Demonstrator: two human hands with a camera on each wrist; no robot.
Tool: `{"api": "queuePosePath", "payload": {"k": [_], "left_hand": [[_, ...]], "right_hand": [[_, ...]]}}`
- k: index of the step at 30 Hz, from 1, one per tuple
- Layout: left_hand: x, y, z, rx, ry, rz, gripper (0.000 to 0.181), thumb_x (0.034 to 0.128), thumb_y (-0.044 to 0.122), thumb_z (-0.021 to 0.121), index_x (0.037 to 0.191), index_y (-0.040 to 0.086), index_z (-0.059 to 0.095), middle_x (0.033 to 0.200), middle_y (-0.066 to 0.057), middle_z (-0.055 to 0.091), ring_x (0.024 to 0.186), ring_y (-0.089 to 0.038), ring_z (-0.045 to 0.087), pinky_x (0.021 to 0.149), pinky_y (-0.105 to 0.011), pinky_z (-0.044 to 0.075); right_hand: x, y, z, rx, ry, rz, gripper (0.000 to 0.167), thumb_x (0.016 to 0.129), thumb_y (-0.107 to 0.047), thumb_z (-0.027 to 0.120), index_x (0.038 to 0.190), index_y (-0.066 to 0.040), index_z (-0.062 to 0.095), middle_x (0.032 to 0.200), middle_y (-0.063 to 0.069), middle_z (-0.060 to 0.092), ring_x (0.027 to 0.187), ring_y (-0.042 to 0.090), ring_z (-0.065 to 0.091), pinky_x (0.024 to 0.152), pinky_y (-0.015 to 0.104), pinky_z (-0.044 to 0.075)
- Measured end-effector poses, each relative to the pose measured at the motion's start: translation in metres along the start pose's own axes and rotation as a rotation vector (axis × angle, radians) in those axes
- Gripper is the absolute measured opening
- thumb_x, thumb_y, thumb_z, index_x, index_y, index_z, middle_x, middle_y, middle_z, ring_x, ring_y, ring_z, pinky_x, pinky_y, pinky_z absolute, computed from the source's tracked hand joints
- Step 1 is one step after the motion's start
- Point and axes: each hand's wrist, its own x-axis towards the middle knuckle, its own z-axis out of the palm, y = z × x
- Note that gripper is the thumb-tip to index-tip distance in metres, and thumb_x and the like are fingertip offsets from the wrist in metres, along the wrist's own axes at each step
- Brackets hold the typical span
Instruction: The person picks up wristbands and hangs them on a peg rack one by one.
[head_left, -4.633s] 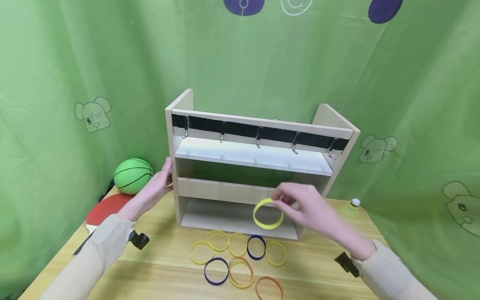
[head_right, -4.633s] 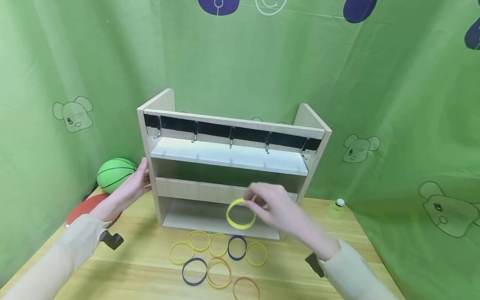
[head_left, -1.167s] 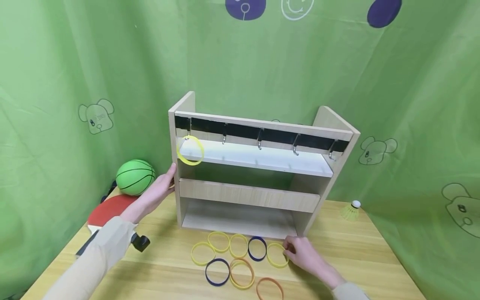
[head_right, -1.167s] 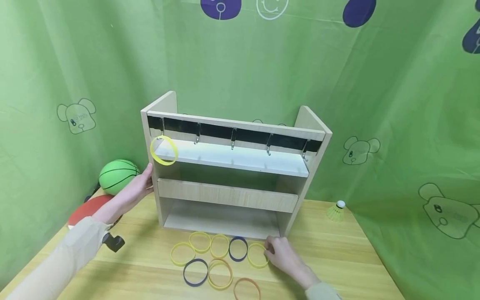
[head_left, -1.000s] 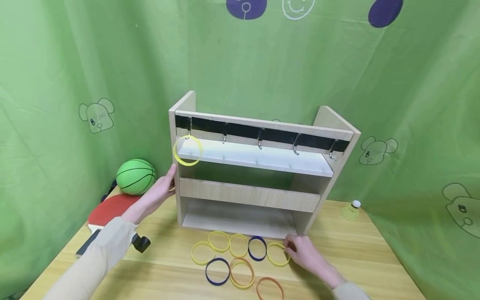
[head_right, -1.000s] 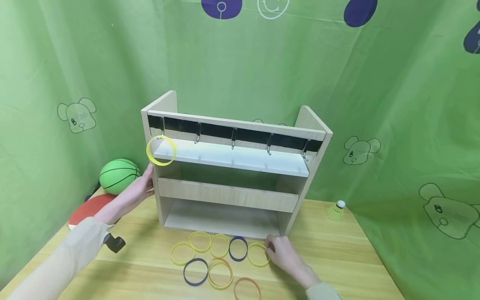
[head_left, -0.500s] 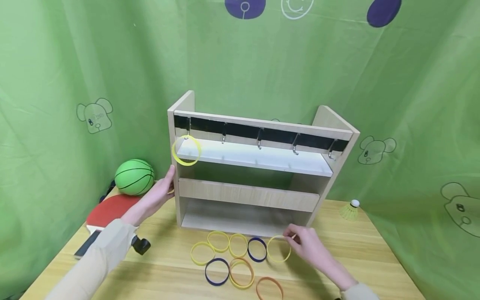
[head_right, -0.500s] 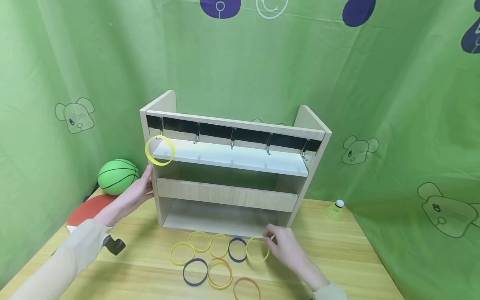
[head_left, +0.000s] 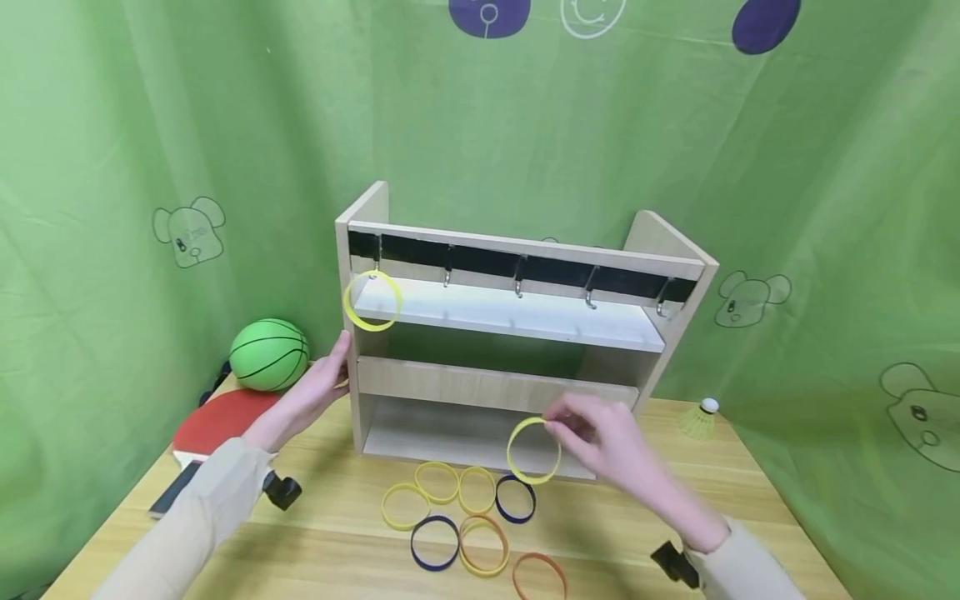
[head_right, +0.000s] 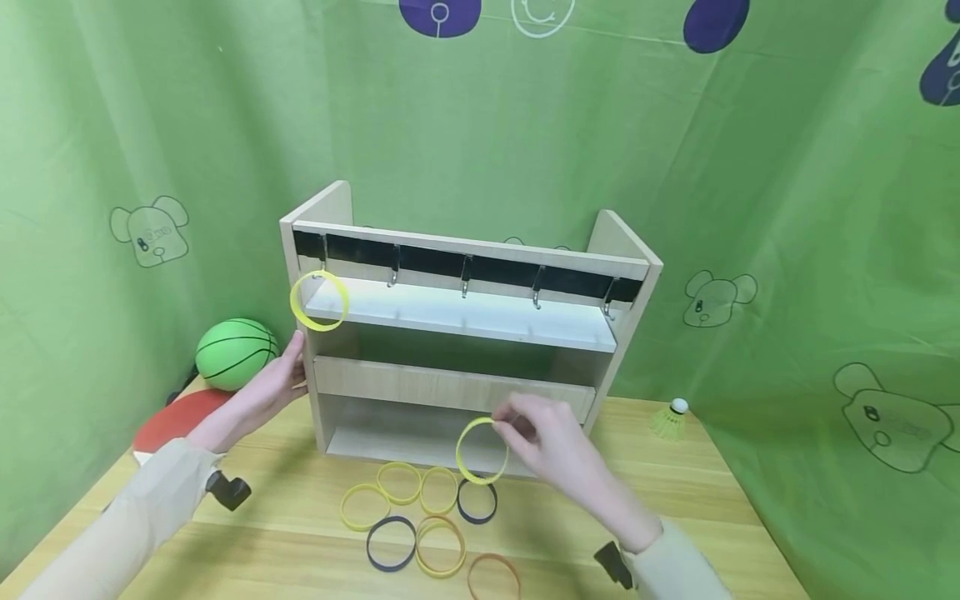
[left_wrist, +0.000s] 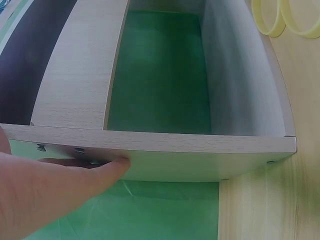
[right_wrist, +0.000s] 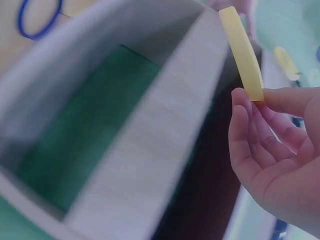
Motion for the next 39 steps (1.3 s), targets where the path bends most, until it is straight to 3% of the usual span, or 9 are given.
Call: {"api": "queuePosePath", "payload": {"k": [9,17,28,33,39], "left_hand": [[-0.002,0.001,0.001,-0.005,0.004,0.004,0.092,0.0987,0.069,0.015,0.158,0.0,0.0,0.165,-0.026,0.002,0.155,-0.04,0.003,0.128,-0.055,0.011],[-0.002,0.002,0.0,0.013,0.022,-0.015,0.095,0.0978,0.071,0.015,0.158,-0.001,-0.002,0.164,-0.029,0.0,0.154,-0.042,0.004,0.128,-0.054,0.012],[-0.001,0.002,0.001,0.006,0.029,-0.007,0.093,0.0985,0.07,0.015,0.158,-0.001,0.0,0.165,-0.028,0.002,0.154,-0.042,0.005,0.127,-0.055,0.013],[-0.001,0.002,0.002,0.017,0.023,-0.009,0.093,0.0982,0.07,0.014,0.158,0.0,0.0,0.164,-0.028,0.001,0.154,-0.043,0.005,0.127,-0.055,0.013],[0.0,0.0,0.002,0.0,0.022,0.002,0.092,0.0991,0.069,0.015,0.158,-0.001,0.004,0.164,-0.028,0.006,0.154,-0.042,0.009,0.127,-0.055,0.014]], "right_hand": [[0.066,-0.034,-0.036,-0.038,0.011,-0.09,0.013,0.084,0.002,0.074,0.093,-0.007,0.071,0.084,0.001,0.073,0.07,0.005,0.065,0.064,0.017,0.059],[0.111,-0.055,-0.05,-0.049,0.06,-0.11,0.004,0.09,-0.006,0.071,0.095,-0.007,0.071,0.09,0.002,0.074,0.072,0.007,0.069,0.069,0.021,0.061],[0.159,-0.063,-0.036,-0.043,0.077,-0.184,0.004,0.092,-0.004,0.066,0.092,-0.003,0.07,0.084,0.006,0.073,0.071,0.011,0.067,0.067,0.023,0.06],[0.169,-0.064,-0.026,-0.044,0.055,-0.186,0.004,0.091,0.0,0.065,0.091,-0.001,0.069,0.084,0.008,0.072,0.071,0.013,0.067,0.067,0.022,0.06],[0.173,-0.061,-0.014,-0.135,0.043,-0.224,0.006,0.09,0.001,0.063,0.088,-0.003,0.068,0.085,0.008,0.072,0.073,0.015,0.068,0.067,0.025,0.06]]}}
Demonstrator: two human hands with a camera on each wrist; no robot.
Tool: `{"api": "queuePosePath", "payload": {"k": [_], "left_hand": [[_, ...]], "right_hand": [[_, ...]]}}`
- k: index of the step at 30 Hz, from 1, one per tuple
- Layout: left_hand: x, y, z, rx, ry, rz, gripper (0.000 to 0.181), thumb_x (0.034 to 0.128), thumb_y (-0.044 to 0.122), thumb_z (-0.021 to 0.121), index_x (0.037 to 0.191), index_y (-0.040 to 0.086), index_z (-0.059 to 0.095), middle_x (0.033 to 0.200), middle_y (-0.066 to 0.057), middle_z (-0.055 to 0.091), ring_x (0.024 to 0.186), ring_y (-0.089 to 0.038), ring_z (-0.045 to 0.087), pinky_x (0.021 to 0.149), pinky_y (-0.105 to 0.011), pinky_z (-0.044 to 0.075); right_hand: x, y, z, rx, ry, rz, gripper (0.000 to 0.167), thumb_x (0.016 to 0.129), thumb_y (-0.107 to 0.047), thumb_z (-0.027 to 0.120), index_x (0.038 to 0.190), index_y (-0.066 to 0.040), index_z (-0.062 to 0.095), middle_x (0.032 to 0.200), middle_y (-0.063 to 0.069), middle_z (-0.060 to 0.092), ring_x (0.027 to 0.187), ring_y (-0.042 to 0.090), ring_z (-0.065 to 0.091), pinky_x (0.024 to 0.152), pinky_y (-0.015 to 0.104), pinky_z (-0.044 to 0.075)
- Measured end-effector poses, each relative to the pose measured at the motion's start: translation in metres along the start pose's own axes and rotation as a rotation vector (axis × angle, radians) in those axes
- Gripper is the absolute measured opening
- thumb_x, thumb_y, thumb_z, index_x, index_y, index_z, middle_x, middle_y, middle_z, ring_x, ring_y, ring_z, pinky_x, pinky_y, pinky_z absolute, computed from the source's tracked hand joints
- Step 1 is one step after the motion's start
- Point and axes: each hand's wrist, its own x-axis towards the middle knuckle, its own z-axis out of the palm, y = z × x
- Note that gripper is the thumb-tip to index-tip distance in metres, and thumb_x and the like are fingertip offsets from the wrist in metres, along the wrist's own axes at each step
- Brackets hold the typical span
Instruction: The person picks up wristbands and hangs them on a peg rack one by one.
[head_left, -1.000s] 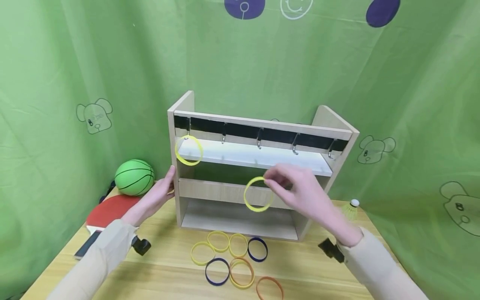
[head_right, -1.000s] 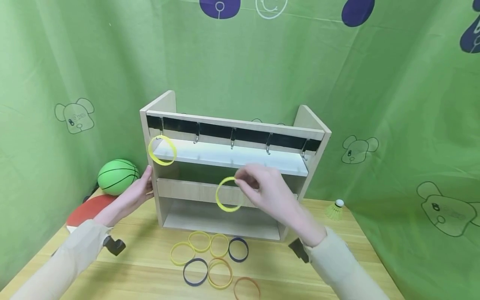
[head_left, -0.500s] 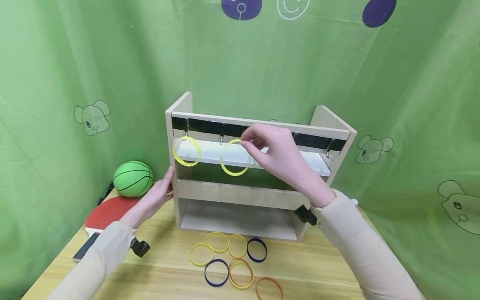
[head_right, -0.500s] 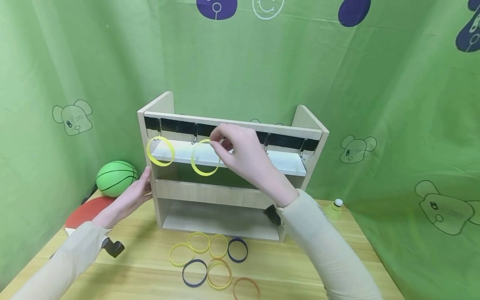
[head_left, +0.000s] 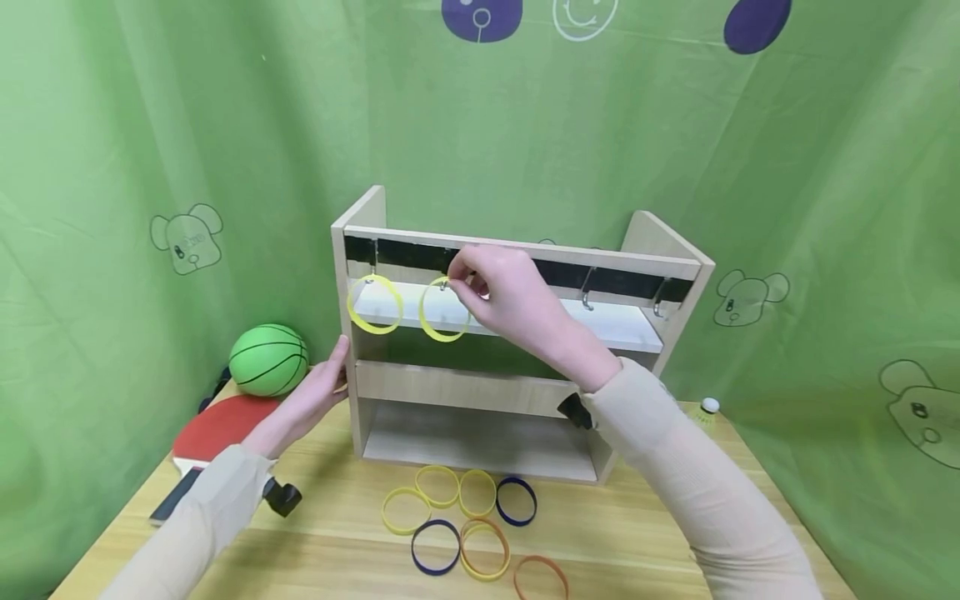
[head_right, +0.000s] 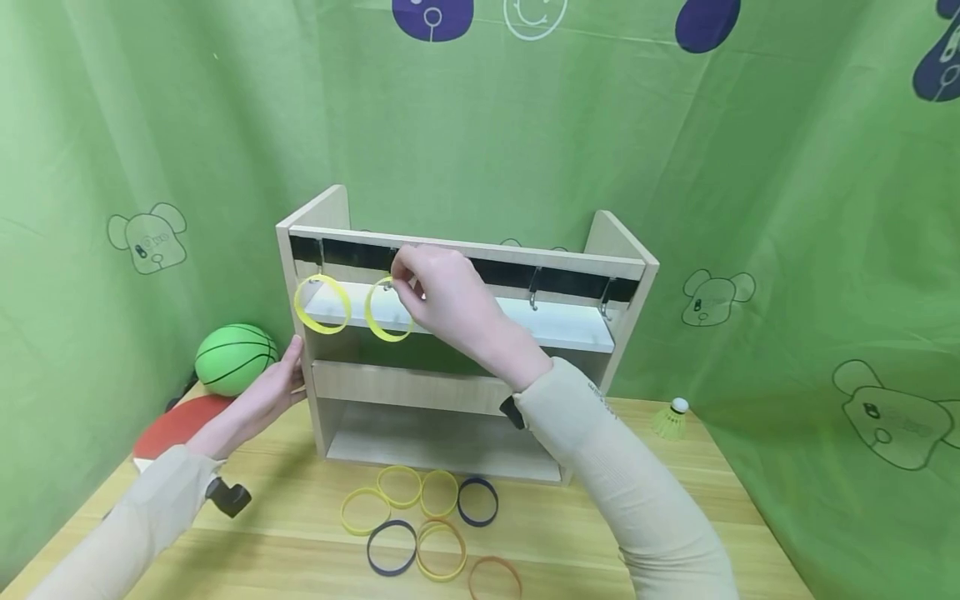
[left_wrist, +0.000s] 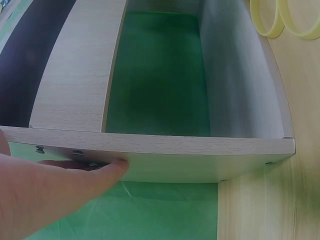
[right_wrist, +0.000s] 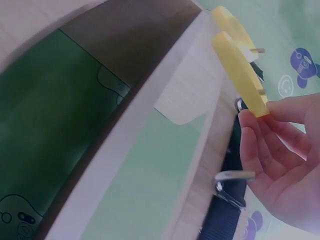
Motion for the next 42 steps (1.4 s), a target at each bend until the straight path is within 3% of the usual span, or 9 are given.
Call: {"api": "queuePosePath", "payload": {"k": [7,12,21,26,31,42], "left_hand": [[0.001,-0.001,0.0,0.008,0.006,-0.004,0.094,0.0982,0.07,0.015,0.158,-0.001,0.002,0.164,-0.029,0.003,0.154,-0.043,0.007,0.127,-0.055,0.013],[0.0,0.0,-0.001,0.006,0.004,-0.006,0.094,0.098,0.07,0.015,0.158,-0.001,0.002,0.164,-0.028,0.004,0.154,-0.042,0.007,0.127,-0.054,0.014],[0.0,0.001,-0.001,0.021,0.004,-0.012,0.095,0.0977,0.071,0.015,0.158,-0.001,0.001,0.164,-0.028,0.003,0.154,-0.042,0.007,0.127,-0.054,0.013],[0.0,0.0,-0.001,0.024,0.0,-0.009,0.095,0.0974,0.071,0.015,0.158,-0.001,0.002,0.164,-0.028,0.004,0.154,-0.041,0.006,0.127,-0.054,0.013],[-0.001,0.002,-0.001,0.027,-0.002,-0.013,0.094,0.0975,0.071,0.015,0.158,-0.001,0.002,0.164,-0.028,0.003,0.154,-0.042,0.006,0.128,-0.054,0.012],[-0.002,0.002,0.0,0.028,-0.002,-0.019,0.095,0.0973,0.071,0.014,0.158,0.0,0.0,0.165,-0.028,0.003,0.154,-0.042,0.005,0.127,-0.054,0.012]], "right_hand": [[-0.002,0.004,0.007,-0.025,-0.036,0.044,0.005,0.09,-0.002,0.064,0.09,-0.004,0.069,0.086,0.008,0.073,0.073,0.016,0.067,0.068,0.026,0.06],[-0.007,0.003,0.001,-0.002,-0.029,0.052,0.003,0.09,-0.004,0.067,0.093,-0.003,0.07,0.088,0.008,0.074,0.074,0.016,0.068,0.068,0.025,0.06],[-0.035,-0.01,-0.019,0.023,0.026,0.015,0.004,0.09,-0.004,0.069,0.094,-0.003,0.068,0.089,0.008,0.072,0.075,0.014,0.069,0.07,0.025,0.062],[-0.072,-0.008,-0.011,0.047,0.0,0.031,0.007,0.089,-0.004,0.07,0.095,-0.003,0.068,0.09,0.008,0.073,0.076,0.012,0.069,0.07,0.021,0.061],[-0.121,0.005,0.015,0.068,-0.044,0.096,0.007,0.087,-0.003,0.071,0.094,-0.002,0.068,0.087,0.007,0.072,0.073,0.01,0.066,0.065,0.016,0.059],[-0.236,0.037,0.088,0.118,-0.211,0.406,0.008,0.083,0.001,0.072,0.087,-0.004,0.067,0.079,0.005,0.07,0.062,0.005,0.062,0.055,0.012,0.054]]}}
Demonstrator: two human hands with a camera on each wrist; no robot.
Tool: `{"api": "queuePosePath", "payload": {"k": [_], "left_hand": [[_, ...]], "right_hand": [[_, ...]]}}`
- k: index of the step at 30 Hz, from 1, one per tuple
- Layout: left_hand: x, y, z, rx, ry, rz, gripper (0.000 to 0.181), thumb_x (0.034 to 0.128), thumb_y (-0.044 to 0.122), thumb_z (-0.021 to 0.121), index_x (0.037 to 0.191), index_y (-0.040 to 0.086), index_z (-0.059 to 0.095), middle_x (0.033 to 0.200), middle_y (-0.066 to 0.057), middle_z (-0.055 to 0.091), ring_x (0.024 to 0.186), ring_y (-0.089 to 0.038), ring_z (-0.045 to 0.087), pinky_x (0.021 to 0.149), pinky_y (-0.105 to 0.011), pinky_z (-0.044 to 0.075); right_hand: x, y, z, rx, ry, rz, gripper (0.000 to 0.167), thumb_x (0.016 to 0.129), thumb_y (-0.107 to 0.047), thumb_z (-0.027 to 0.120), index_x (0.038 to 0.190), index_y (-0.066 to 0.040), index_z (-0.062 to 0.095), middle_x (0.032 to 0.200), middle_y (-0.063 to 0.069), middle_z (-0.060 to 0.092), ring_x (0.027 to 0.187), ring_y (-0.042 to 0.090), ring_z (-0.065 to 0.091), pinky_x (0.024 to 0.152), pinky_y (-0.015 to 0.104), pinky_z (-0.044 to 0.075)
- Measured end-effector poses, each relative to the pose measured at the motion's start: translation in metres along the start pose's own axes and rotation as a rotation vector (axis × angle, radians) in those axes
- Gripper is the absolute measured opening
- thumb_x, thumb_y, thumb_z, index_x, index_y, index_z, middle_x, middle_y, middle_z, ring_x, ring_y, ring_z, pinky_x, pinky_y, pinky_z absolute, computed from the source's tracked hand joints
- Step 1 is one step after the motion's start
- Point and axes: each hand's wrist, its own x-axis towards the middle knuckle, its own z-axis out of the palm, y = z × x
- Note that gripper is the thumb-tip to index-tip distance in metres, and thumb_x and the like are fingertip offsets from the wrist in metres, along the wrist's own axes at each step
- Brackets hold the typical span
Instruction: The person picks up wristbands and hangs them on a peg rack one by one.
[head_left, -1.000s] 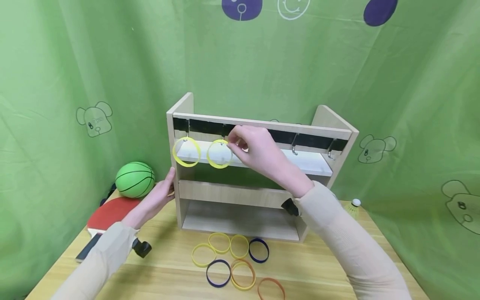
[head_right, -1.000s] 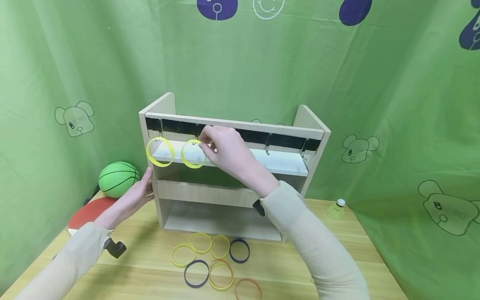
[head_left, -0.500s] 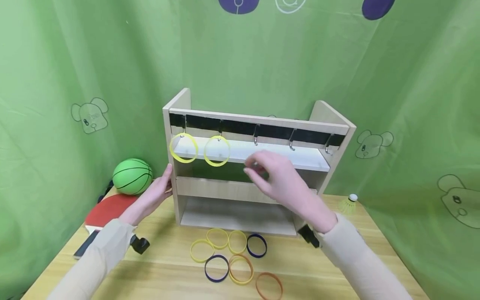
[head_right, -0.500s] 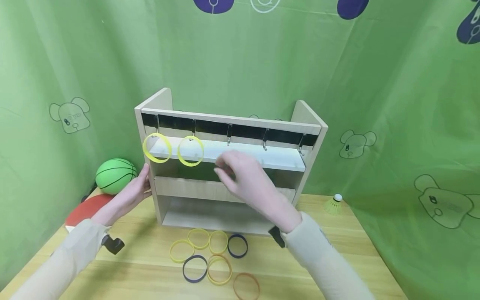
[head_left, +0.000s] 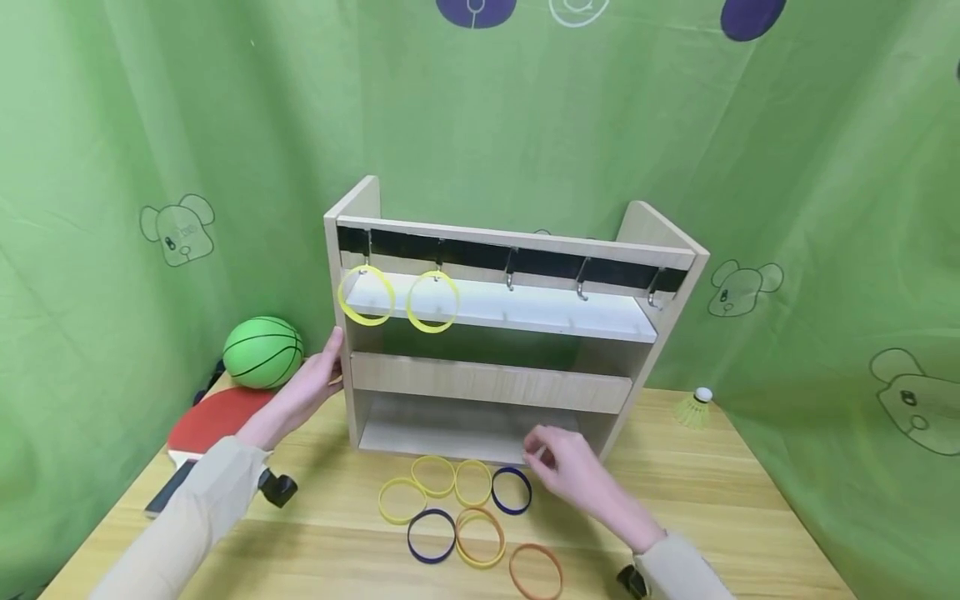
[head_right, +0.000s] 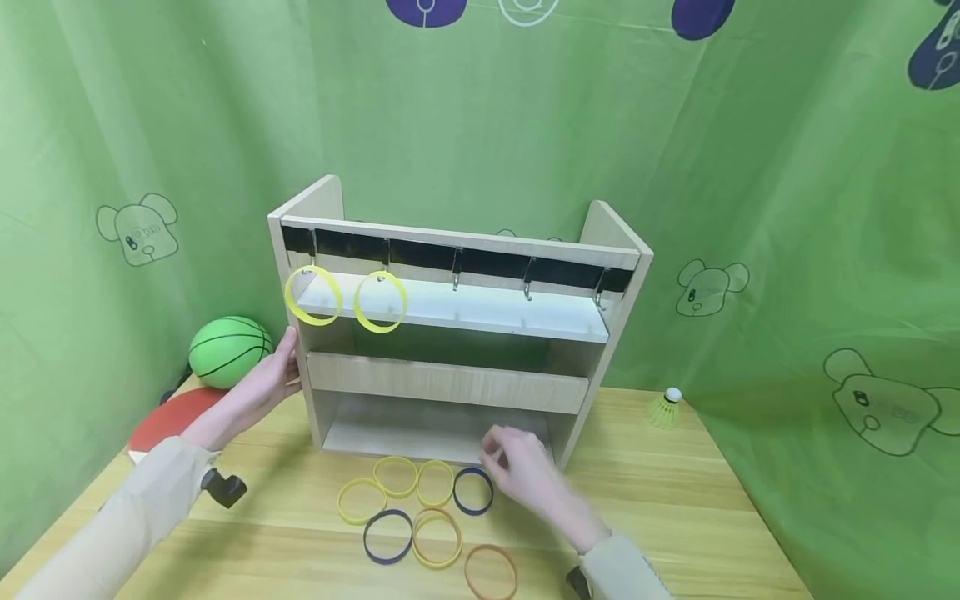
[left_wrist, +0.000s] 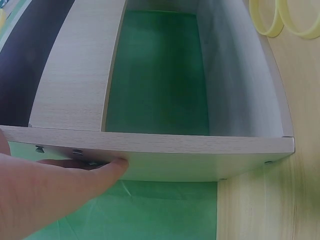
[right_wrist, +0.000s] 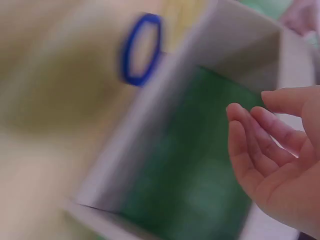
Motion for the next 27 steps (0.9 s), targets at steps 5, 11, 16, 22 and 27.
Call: {"api": "queuePosePath", "payload": {"k": [5,11,16,22,27], "left_hand": [[0.0,0.0,0.0,0.0,-0.002,0.004,0.094,0.0976,0.071,0.014,0.158,0.0,0.001,0.165,-0.028,0.003,0.154,-0.042,0.006,0.127,-0.054,0.013],[0.0,0.0,0.0,0.001,-0.002,0.005,0.093,0.0981,0.07,0.013,0.158,-0.001,0.001,0.164,-0.029,0.004,0.154,-0.042,0.006,0.127,-0.055,0.012],[-0.001,-0.001,0.0,-0.006,-0.009,0.006,0.093,0.098,0.07,0.013,0.158,0.0,0.001,0.164,-0.028,0.004,0.154,-0.042,0.006,0.127,-0.055,0.012],[-0.001,-0.001,0.0,-0.011,-0.007,0.01,0.094,0.0977,0.071,0.014,0.158,0.0,0.002,0.165,-0.028,0.004,0.154,-0.041,0.006,0.128,-0.055,0.012],[-0.001,0.0,0.0,-0.01,-0.008,0.011,0.094,0.0978,0.07,0.014,0.158,0.0,0.001,0.165,-0.028,0.003,0.154,-0.041,0.005,0.127,-0.055,0.011]], "right_hand": [[-0.016,0.024,0.025,0.034,-0.048,0.068,0.008,0.082,0.001,0.072,0.083,-0.004,0.066,0.075,0.004,0.07,0.061,0.002,0.06,0.055,0.015,0.054],[-0.024,0.038,0.045,-0.019,-0.08,0.14,0.007,0.082,-0.005,0.075,0.082,-0.008,0.068,0.072,-0.002,0.067,0.062,-0.002,0.053,0.054,0.012,0.048],[-0.027,0.043,0.054,-0.064,-0.095,0.149,0.011,0.08,-0.008,0.078,0.079,-0.01,0.067,0.072,-0.003,0.062,0.063,0.001,0.049,0.053,0.012,0.042],[-0.026,0.04,0.053,-0.086,-0.093,0.156,0.01,0.077,0.0,0.074,0.079,-0.007,0.067,0.074,0.002,0.065,0.066,0.007,0.054,0.056,0.015,0.045],[-0.023,0.037,0.047,-0.058,-0.117,0.188,0.008,0.079,0.002,0.07,0.081,-0.006,0.068,0.074,0.003,0.068,0.063,0.006,0.055,0.055,0.014,0.047]]}}
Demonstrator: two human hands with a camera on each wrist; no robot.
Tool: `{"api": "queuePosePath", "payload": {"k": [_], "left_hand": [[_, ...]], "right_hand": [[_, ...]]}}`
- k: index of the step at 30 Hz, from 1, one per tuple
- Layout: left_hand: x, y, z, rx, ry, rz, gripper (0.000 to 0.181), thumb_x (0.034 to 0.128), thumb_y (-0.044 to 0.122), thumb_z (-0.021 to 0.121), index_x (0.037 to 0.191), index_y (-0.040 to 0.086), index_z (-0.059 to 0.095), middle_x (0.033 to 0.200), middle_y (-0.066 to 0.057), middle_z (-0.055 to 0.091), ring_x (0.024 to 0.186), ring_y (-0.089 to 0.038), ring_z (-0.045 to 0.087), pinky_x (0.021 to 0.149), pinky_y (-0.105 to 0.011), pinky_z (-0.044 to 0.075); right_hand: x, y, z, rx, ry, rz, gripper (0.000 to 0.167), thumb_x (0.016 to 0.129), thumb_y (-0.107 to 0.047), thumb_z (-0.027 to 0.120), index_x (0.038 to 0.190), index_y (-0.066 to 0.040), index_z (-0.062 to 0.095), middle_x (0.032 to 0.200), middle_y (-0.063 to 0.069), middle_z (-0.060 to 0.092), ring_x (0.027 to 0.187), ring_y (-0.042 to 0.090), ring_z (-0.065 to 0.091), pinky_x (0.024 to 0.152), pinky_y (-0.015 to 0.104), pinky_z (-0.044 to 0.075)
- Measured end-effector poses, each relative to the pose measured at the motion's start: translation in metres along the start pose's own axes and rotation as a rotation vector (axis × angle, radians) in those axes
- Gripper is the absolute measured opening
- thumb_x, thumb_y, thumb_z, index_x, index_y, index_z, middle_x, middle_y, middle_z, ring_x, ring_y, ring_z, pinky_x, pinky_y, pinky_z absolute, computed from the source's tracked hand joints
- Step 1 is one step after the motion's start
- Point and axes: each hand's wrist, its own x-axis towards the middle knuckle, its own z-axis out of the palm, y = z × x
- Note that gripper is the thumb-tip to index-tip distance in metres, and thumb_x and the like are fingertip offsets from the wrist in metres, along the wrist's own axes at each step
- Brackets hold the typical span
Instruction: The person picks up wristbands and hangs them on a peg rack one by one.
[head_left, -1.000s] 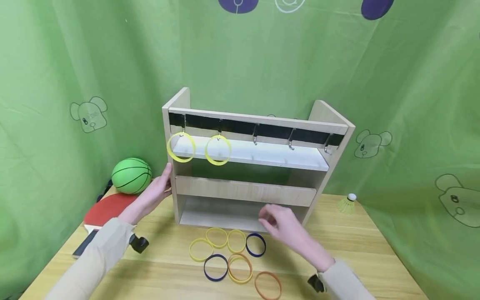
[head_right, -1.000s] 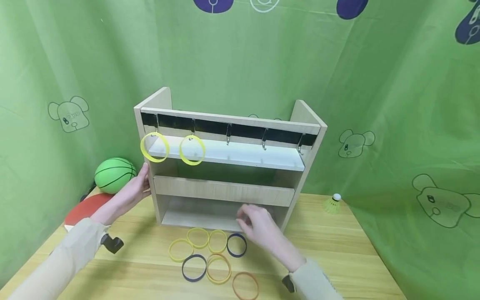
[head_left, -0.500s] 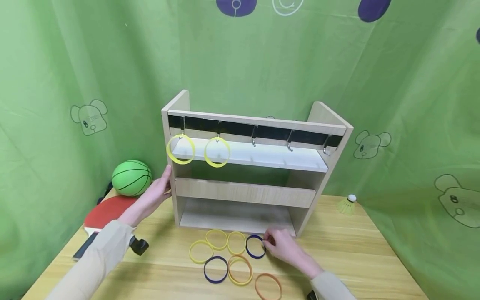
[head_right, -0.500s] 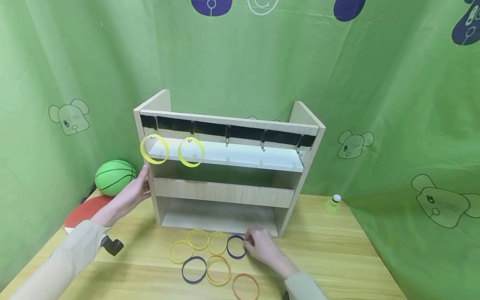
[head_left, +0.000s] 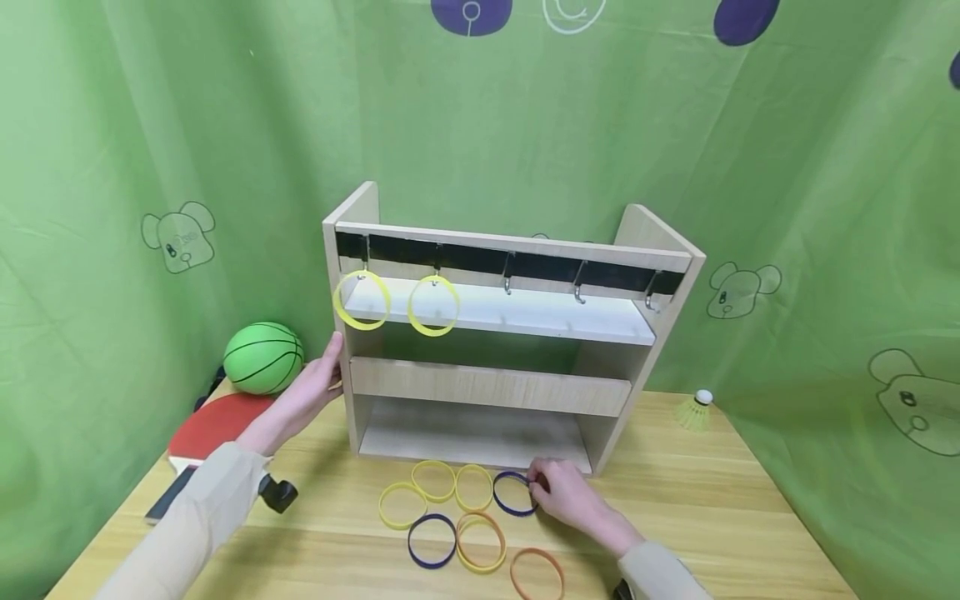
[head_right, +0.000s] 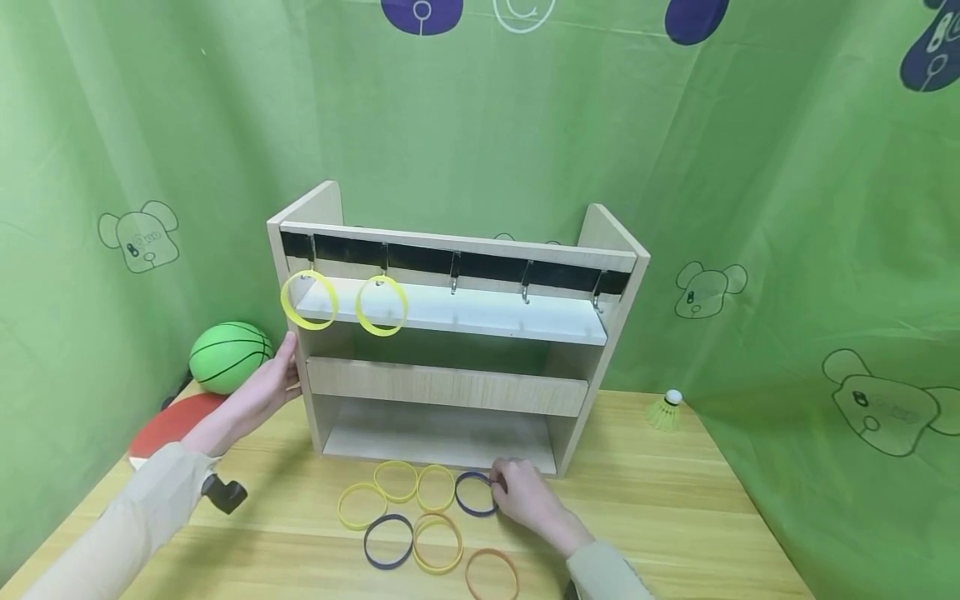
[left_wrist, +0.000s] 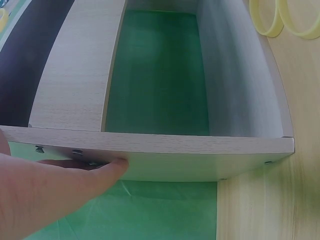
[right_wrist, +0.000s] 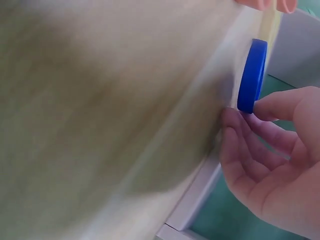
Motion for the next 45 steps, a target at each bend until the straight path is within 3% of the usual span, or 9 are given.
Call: {"api": "queuePosePath", "payload": {"k": [4,11,22,30,37,45], "left_hand": [[0.0,0.0,-0.001,0.004,0.003,-0.001,0.095,0.0973,0.071,0.014,0.158,0.0,0.001,0.165,-0.028,0.003,0.154,-0.042,0.005,0.128,-0.055,0.011],[-0.001,0.002,-0.001,0.002,0.011,0.001,0.093,0.0981,0.07,0.014,0.158,-0.001,0.002,0.164,-0.029,0.005,0.154,-0.042,0.006,0.127,-0.055,0.012],[0.0,0.003,0.0,0.003,0.014,-0.005,0.094,0.0975,0.071,0.015,0.158,0.001,0.002,0.165,-0.028,0.005,0.154,-0.041,0.007,0.128,-0.054,0.012],[0.0,0.001,0.001,0.001,0.006,-0.011,0.095,0.097,0.072,0.014,0.158,0.001,0.0,0.165,-0.028,0.001,0.154,-0.042,0.004,0.128,-0.055,0.011],[0.001,0.001,-0.001,-0.003,0.006,-0.004,0.094,0.0974,0.071,0.014,0.158,0.001,0.0,0.165,-0.027,0.001,0.154,-0.041,0.004,0.128,-0.055,0.011],[0.001,0.002,0.0,-0.005,0.01,-0.015,0.095,0.0967,0.072,0.015,0.158,0.001,0.0,0.165,-0.027,0.0,0.154,-0.042,0.004,0.128,-0.054,0.012]], "right_hand": [[0.001,-0.003,-0.009,0.035,-0.001,-0.017,0.006,0.081,0.002,0.068,0.083,-0.004,0.069,0.072,0.004,0.07,0.061,0.002,0.056,0.053,0.013,0.048],[0.004,-0.021,-0.04,0.06,0.062,-0.147,0.009,0.08,0.006,0.067,0.083,-0.003,0.068,0.074,0.005,0.071,0.063,0.003,0.06,0.055,0.013,0.053],[0.013,-0.073,-0.102,-0.081,0.264,-0.335,0.011,0.081,0.002,0.074,0.089,-0.005,0.069,0.08,0.003,0.068,0.065,0.003,0.058,0.055,0.01,0.051],[0.037,-0.106,-0.161,-0.099,0.41,-0.527,0.016,0.08,0.008,0.072,0.094,0.0,0.068,0.085,0.008,0.069,0.07,0.011,0.065,0.06,0.016,0.058],[0.061,-0.134,-0.2,-0.109,0.486,-0.578,0.015,0.083,0.008,0.07,0.097,0.001,0.067,0.09,0.011,0.071,0.077,0.016,0.067,0.065,0.026,0.061],[0.085,-0.141,-0.213,-0.119,0.562,-0.556,0.01,0.088,0.003,0.067,0.098,0.001,0.069,0.09,0.011,0.071,0.076,0.017,0.064,0.066,0.03,0.059]]}}
